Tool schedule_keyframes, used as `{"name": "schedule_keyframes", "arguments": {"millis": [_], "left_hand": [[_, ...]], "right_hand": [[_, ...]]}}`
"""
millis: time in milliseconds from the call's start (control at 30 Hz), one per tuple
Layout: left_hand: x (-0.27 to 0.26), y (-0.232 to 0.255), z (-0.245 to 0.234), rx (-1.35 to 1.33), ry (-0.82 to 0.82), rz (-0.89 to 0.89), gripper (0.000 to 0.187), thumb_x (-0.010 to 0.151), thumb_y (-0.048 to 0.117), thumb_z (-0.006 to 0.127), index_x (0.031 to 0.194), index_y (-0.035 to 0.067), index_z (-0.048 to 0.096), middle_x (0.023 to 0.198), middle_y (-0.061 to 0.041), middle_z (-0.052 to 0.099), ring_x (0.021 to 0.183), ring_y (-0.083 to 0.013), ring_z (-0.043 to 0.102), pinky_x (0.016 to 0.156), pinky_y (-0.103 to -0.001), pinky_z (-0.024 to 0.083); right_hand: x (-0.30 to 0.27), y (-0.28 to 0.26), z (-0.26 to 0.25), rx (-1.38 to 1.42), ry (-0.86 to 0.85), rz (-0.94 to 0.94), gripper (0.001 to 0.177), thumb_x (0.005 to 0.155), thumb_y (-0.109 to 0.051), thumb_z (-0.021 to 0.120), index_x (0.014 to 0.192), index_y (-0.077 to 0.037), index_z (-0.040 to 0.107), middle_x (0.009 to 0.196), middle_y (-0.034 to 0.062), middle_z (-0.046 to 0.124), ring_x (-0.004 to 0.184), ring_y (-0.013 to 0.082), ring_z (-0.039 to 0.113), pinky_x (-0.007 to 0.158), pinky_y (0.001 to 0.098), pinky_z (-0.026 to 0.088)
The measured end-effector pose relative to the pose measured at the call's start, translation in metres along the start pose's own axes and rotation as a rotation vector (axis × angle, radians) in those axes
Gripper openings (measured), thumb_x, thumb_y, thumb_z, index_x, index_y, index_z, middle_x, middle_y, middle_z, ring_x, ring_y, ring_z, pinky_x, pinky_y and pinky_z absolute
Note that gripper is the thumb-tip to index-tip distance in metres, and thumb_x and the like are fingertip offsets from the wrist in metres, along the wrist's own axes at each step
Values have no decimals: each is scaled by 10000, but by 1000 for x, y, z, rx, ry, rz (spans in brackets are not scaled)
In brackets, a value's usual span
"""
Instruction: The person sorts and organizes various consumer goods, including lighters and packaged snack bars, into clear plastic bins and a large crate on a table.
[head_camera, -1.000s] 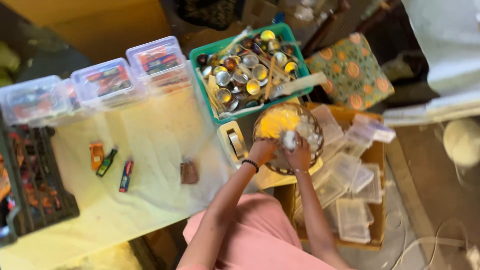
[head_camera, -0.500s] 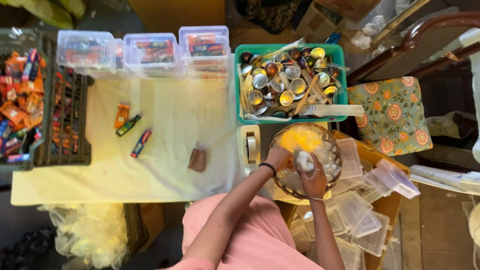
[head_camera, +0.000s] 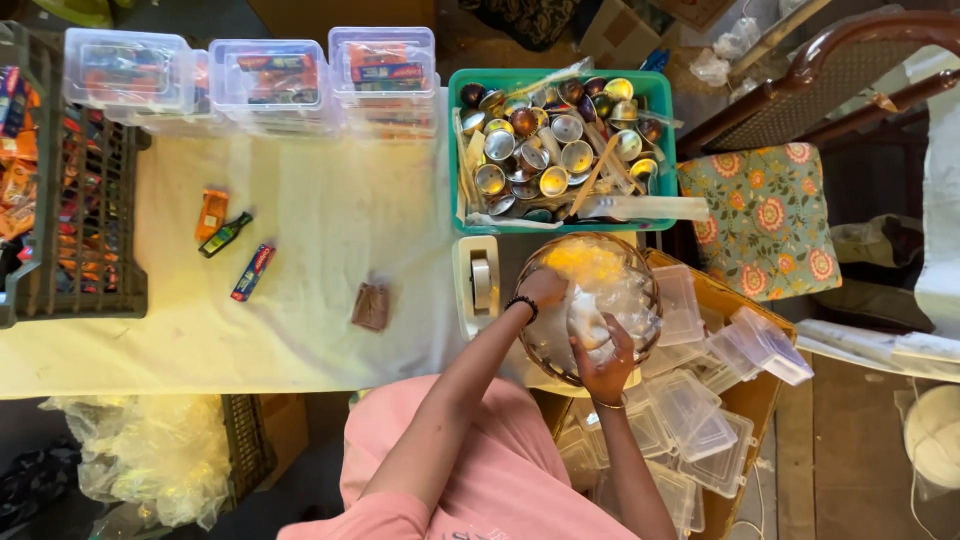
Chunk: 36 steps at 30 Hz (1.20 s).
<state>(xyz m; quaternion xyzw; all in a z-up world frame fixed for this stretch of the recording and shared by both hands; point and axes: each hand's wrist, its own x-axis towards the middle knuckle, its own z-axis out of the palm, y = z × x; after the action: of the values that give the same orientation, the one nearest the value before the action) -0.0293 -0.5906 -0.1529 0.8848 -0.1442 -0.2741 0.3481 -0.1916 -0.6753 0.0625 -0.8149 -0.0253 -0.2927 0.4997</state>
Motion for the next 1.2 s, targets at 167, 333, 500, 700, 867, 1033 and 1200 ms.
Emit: {"name": "schedule_keyframes", "arguments": {"millis": [167,333,500,700,867,1033,1200], "left_hand": [[-11,-3,-57,-1517,-516,-329,254,1050,214,506,845,106,610,632,40,507,510,-98,421,454,-252,325],[-69,5,-117,-2083,-808,-181,187,1041,105,426,894,127,540,707,52,468,580,-81,447,499,-221,371],[-128,22,-151,-2370,-780,-238,180,1092,97,423,969,62,549,779,22,496,654,-64,490,588,-207,471],[-196,2,-191,-2070,-733,-189,209,1114,166,421,1076,17,563,834,-17,565,698,-90,555,601,-204,528],[-242,-26,-223,-1873,-446,-323,289,1066,125,392,1323,115,523,842,-17,585,673,-93,563,471,-169,449],[-291,-61,-259,-2162,-524,69,555,1088,71,430,1634,149,377,799,38,470,652,-45,473,506,-133,430],[-316,-84,-287,-1901,-400,-105,543,1063,117,539,1591,176,429,764,103,400,625,-3,383,475,-94,327]], "right_hand": [[14,4,3,-461,-121,159,331,857,-190,799,1139,-70,672,1269,158,680,1146,365,636,1003,418,476],[11,10,6,-505,-131,263,208,878,-162,722,1072,-88,738,1262,145,704,1117,316,659,969,430,474],[9,5,3,-477,-130,149,165,969,-140,683,1117,-81,726,1254,105,710,1195,327,643,1037,444,473],[30,-44,76,512,-218,508,690,926,-280,683,1500,-133,329,1437,14,508,1175,181,604,855,300,533],[27,-31,147,630,-450,1016,570,909,-339,746,1364,-86,512,1182,19,645,1029,162,674,805,333,564],[38,-39,167,322,-598,1068,496,879,-383,779,1270,-94,682,1164,52,688,940,153,688,743,320,533],[6,-67,202,-61,-469,773,600,972,-457,648,1438,-87,576,1559,213,225,1167,249,579,941,334,494]]}}
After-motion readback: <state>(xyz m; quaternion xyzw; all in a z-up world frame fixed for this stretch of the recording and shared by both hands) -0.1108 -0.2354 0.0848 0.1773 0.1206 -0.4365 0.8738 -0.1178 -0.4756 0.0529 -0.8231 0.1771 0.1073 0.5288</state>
